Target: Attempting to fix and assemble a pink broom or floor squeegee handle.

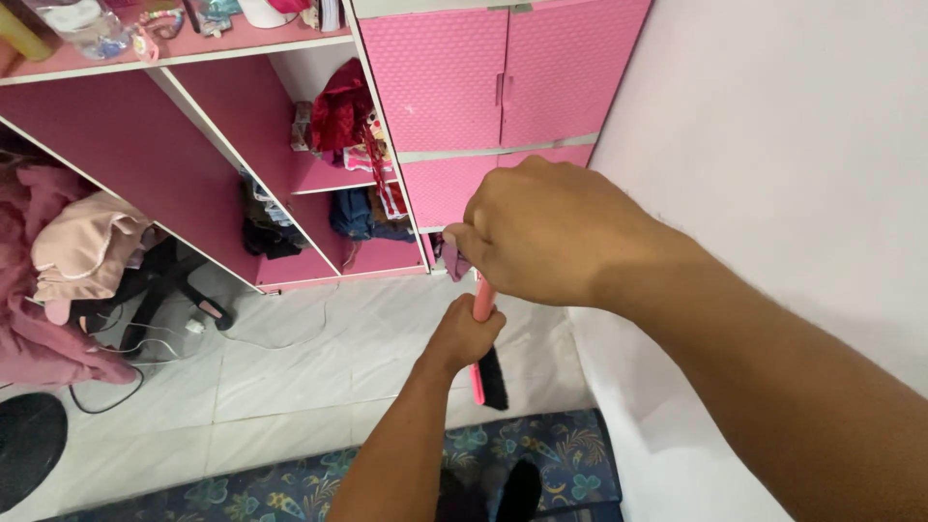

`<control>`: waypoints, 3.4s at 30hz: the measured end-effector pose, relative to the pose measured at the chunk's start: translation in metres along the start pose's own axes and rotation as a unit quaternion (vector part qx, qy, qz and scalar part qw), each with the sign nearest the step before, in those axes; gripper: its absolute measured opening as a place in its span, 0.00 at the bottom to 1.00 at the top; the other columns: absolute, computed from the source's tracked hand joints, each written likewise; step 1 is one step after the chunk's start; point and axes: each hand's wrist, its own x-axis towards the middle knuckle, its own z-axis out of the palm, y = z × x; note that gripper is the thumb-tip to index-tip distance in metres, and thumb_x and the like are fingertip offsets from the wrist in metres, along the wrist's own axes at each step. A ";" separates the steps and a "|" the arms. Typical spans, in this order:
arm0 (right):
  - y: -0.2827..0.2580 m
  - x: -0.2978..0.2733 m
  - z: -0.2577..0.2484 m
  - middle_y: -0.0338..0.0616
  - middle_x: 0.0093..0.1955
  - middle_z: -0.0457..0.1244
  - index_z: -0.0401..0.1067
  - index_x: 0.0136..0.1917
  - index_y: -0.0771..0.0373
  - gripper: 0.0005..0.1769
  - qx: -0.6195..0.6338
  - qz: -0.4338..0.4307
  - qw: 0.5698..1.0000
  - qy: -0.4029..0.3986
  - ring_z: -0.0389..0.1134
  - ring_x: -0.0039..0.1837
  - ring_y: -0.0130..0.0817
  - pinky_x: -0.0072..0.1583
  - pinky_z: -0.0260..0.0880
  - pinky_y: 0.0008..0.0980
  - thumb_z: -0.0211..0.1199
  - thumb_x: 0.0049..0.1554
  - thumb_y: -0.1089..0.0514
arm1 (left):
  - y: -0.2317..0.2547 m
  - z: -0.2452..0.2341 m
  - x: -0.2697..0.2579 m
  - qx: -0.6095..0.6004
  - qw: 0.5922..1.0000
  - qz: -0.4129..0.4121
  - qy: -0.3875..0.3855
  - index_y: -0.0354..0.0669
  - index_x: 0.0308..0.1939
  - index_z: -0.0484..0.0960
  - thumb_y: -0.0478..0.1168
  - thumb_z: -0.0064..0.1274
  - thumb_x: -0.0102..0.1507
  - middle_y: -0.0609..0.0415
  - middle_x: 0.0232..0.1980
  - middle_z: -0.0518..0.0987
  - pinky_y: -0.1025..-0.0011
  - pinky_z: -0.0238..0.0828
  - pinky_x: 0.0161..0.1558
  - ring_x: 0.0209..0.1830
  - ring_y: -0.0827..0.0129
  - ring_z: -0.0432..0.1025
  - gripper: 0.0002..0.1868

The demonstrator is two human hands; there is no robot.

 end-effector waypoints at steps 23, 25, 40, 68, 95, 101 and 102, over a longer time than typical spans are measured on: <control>0.019 0.000 -0.072 0.53 0.30 0.66 0.81 0.35 0.63 0.28 -0.147 0.085 0.950 0.264 0.66 0.36 0.49 0.43 0.68 0.46 0.55 0.66 0.42 | 0.111 -0.004 0.054 -0.050 0.997 0.052 -0.035 0.29 0.26 0.80 0.45 0.51 0.57 0.36 0.27 0.81 0.57 0.74 0.40 0.31 0.50 0.79 0.17; 0.003 0.022 -0.052 0.53 0.32 0.67 0.80 0.35 0.60 0.27 -0.160 0.076 0.958 0.225 0.68 0.38 0.52 0.46 0.69 0.48 0.55 0.64 0.41 | 0.079 0.016 0.072 -0.098 0.989 0.074 -0.081 0.31 0.27 0.80 0.45 0.50 0.57 0.38 0.28 0.81 0.57 0.73 0.39 0.31 0.53 0.77 0.17; 0.026 0.092 0.043 0.54 0.26 0.64 0.78 0.37 0.62 0.22 0.170 0.034 0.978 0.119 0.63 0.31 0.47 0.39 0.64 0.44 0.59 0.61 0.44 | -0.048 -0.097 0.024 0.139 0.985 -0.093 -0.035 0.39 0.37 0.88 0.47 0.52 0.56 0.35 0.40 0.83 0.53 0.73 0.51 0.44 0.43 0.78 0.17; 0.124 0.131 -0.007 0.48 0.27 0.65 0.73 0.30 0.59 0.23 0.060 -0.167 0.964 0.199 0.66 0.33 0.50 0.42 0.66 0.48 0.53 0.61 0.45 | 0.008 -0.022 0.105 0.022 0.997 -0.065 0.036 0.29 0.26 0.80 0.42 0.53 0.55 0.35 0.24 0.78 0.55 0.72 0.37 0.24 0.50 0.74 0.15; 0.092 0.203 -0.075 0.44 0.30 0.69 0.77 0.33 0.56 0.28 -0.095 -0.046 0.984 0.142 0.71 0.39 0.49 0.50 0.70 0.49 0.48 0.65 0.41 | 0.024 -0.007 0.243 -0.083 0.994 0.027 -0.065 0.34 0.28 0.79 0.45 0.52 0.59 0.49 0.26 0.77 0.62 0.68 0.33 0.27 0.65 0.69 0.15; 0.103 0.219 -0.080 0.44 0.30 0.67 0.76 0.33 0.58 0.25 -0.072 -0.175 0.944 0.270 0.68 0.35 0.50 0.47 0.67 0.51 0.52 0.63 0.44 | 0.050 -0.065 0.213 -0.034 0.997 -0.073 0.008 0.31 0.30 0.82 0.45 0.53 0.55 0.40 0.29 0.81 0.57 0.72 0.38 0.30 0.56 0.76 0.16; 0.103 0.214 -0.090 0.44 0.30 0.67 0.76 0.33 0.58 0.25 -0.073 -0.176 0.944 0.270 0.68 0.35 0.50 0.47 0.67 0.51 0.52 0.63 0.44 | 0.060 -0.071 0.211 -0.035 0.997 -0.072 0.009 0.31 0.30 0.82 0.45 0.53 0.55 0.40 0.29 0.81 0.57 0.72 0.38 0.30 0.56 0.76 0.16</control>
